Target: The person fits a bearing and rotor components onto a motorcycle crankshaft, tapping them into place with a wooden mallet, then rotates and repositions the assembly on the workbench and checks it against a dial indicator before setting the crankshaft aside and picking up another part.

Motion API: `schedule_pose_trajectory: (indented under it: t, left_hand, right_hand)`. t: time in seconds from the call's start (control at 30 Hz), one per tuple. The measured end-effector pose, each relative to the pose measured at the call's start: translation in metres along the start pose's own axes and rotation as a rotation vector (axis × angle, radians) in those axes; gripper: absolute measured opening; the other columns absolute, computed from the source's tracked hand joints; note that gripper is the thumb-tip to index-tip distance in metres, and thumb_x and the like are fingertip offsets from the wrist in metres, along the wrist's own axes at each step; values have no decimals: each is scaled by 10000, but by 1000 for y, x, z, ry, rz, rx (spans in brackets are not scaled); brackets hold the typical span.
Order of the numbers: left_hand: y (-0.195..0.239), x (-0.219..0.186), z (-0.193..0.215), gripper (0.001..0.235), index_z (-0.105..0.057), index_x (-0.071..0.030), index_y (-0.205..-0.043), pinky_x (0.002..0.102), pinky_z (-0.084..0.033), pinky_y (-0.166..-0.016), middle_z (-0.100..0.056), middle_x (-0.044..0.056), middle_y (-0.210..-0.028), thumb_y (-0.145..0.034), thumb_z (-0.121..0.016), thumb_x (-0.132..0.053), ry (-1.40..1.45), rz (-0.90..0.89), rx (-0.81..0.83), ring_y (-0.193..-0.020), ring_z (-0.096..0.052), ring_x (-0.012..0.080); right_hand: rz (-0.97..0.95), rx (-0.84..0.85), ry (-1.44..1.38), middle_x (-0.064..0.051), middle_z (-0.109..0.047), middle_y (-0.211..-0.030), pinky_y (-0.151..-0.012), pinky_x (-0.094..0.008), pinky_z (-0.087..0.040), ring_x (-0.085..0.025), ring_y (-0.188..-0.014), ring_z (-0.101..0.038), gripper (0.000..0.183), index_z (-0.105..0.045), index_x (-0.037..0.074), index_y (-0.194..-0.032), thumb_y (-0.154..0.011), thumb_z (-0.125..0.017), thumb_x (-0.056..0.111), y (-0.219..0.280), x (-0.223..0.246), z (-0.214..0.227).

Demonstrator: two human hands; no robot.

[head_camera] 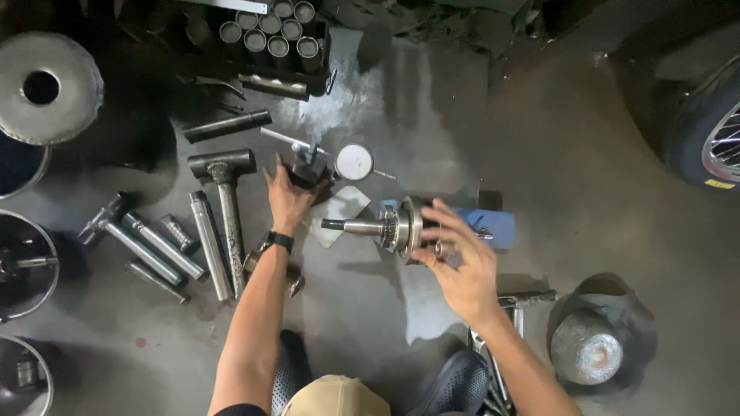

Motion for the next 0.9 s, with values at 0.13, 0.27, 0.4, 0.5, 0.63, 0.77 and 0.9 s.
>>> schedule_pose_trajectory:
  t: [0.13, 0.27, 0.4, 0.5, 0.63, 0.77, 0.9]
  left_hand:
    - [-4, -1, -1, 1157, -278, 153, -1501, 508, -174, -1265, -515, 337, -1413, -695, -945, -340, 41, 1, 21, -1439, -345, 489]
    - [52, -18, 17, 939, -364, 55, -1487, 498, -276, -1197, -441, 306, -1507, -744, -886, -185, 43, -213, -124, -1416, -394, 480]
    - [152, -64, 71, 553, -594, -13, -1322, 408, -552, -893, -664, 162, -1234, -826, -825, -90, 194, -156, -115, -1057, -650, 291]
    - [206, -61, 84, 385, -695, -20, -1204, 346, -572, -795, -755, 103, -1105, -839, -799, -88, 308, 98, 18, -918, -670, 218]
    - [226, -112, 115, 319, -693, -12, -1187, 301, -618, -861, -771, 81, -1087, -887, -761, -100, 455, 42, 2, -985, -752, 151]
    - [249, -104, 129, 325, -676, 8, -1195, 300, -604, -841, -777, 89, -1066, -911, -730, -143, 512, 197, 226, -968, -746, 147]
    - [293, 38, 159, 264, -734, 27, -1103, 307, -601, -744, -781, 115, -905, -896, -733, -137, 284, 378, 82, -801, -730, 153]
  right_hand:
    - [101, -83, -27, -97, -726, -1256, -1171, -459, -489, -305, -1382, -591, 288, -678, 14, -1043, -800, -831, 29, 15, -1, 0]
    - [241, -100, 46, -78, -748, -1136, -1223, -518, -395, -307, -1295, -632, 317, -699, 17, -1023, -748, -853, 53, 22, 17, 5]
    - [234, -72, 40, -52, -758, -1120, -1181, -486, -452, -265, -1206, -694, 294, -688, 32, -1026, -784, -852, 59, 25, 25, 9]
    - [312, -77, 69, -66, -746, -1119, -1153, -489, -472, -272, -1159, -707, 309, -701, 23, -1067, -790, -837, 37, 30, 46, 17]
    - [81, 24, -235, -44, -764, -1150, -810, -333, -624, -180, -935, -761, 283, -715, 44, -1095, -828, -803, 82, 32, 23, 16]
    - [337, -33, -57, -74, -776, -1095, -831, -285, -585, -155, -942, -747, 245, -726, 13, -1092, -879, -810, 101, 39, 43, 27]
    - [308, -89, -25, -63, -794, -1018, -778, -287, -578, -126, -838, -728, 195, -739, 6, -1071, -922, -800, 117, 37, 35, 33]
Point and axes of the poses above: each hand's wrist, its own y-axis away from the middle knuckle, its own z-axis out of the back of the hand, x = y × z, the point moved 9 cm from there along -y, towards the middle knuckle
